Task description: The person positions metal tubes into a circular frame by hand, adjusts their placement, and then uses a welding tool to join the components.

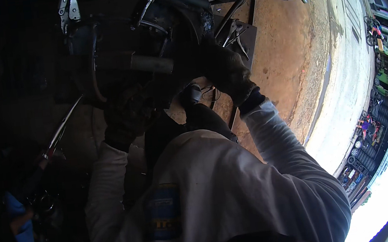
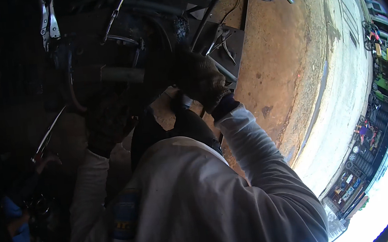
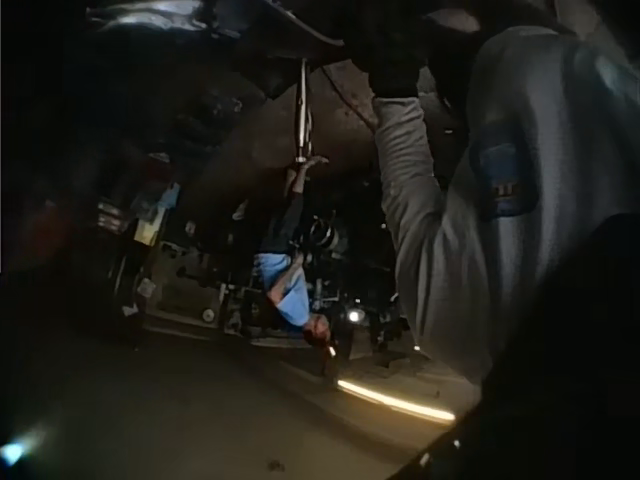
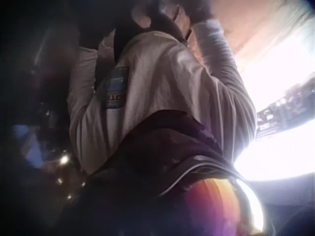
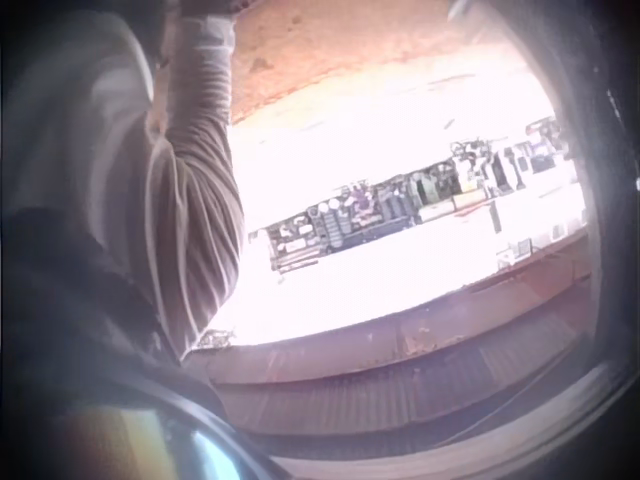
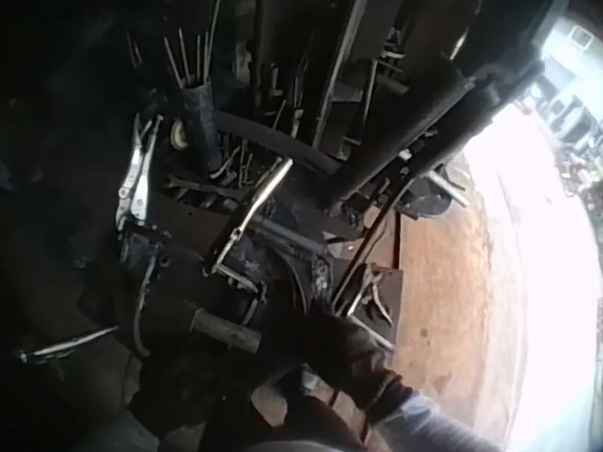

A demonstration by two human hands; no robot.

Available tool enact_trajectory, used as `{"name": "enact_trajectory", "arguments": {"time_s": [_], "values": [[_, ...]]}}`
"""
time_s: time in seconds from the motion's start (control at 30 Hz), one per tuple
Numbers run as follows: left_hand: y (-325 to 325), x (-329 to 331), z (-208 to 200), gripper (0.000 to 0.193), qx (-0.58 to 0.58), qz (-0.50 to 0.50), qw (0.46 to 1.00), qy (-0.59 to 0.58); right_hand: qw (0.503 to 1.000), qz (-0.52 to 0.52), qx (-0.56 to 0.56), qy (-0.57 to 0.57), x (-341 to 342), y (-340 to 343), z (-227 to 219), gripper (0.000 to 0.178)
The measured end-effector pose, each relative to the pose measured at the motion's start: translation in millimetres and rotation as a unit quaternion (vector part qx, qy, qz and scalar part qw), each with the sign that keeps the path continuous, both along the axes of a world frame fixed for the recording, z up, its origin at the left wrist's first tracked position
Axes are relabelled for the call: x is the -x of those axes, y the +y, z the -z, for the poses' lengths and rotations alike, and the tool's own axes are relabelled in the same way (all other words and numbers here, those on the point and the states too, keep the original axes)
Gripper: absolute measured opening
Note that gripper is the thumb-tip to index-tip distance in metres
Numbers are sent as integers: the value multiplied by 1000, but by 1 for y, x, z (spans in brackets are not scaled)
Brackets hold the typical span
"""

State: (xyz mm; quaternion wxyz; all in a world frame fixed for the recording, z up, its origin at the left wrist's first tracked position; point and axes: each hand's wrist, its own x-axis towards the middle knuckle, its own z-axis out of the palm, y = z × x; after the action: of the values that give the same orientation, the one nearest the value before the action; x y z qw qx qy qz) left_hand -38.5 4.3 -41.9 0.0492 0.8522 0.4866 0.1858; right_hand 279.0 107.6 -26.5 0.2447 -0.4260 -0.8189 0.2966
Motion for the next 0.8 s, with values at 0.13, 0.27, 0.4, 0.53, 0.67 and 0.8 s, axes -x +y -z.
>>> {"name": "enact_trajectory", "arguments": {"time_s": [0.13,0.27,0.4,0.53,0.67,0.8], "values": [[10,-1,-15,37,18,23,1000,10,988,102,87,-76,8,-3,-3,42],[11,-3,-15,41,31,6,999,-11,990,100,-26,-97,6,-10,-1,45],[3,2,-3,42,18,9,1000,16,987,127,2,-102,13,-12,-11,46],[1,-4,-5,45,-36,22,999,34,981,172,35,-78,16,-8,-4,42],[2,-6,-15,46,-43,32,998,34,977,200,52,57,17,-2,6,34],[-4,-7,-6,45,-52,21,996,68,983,178,22,-38,16,0,-9,35]]}}
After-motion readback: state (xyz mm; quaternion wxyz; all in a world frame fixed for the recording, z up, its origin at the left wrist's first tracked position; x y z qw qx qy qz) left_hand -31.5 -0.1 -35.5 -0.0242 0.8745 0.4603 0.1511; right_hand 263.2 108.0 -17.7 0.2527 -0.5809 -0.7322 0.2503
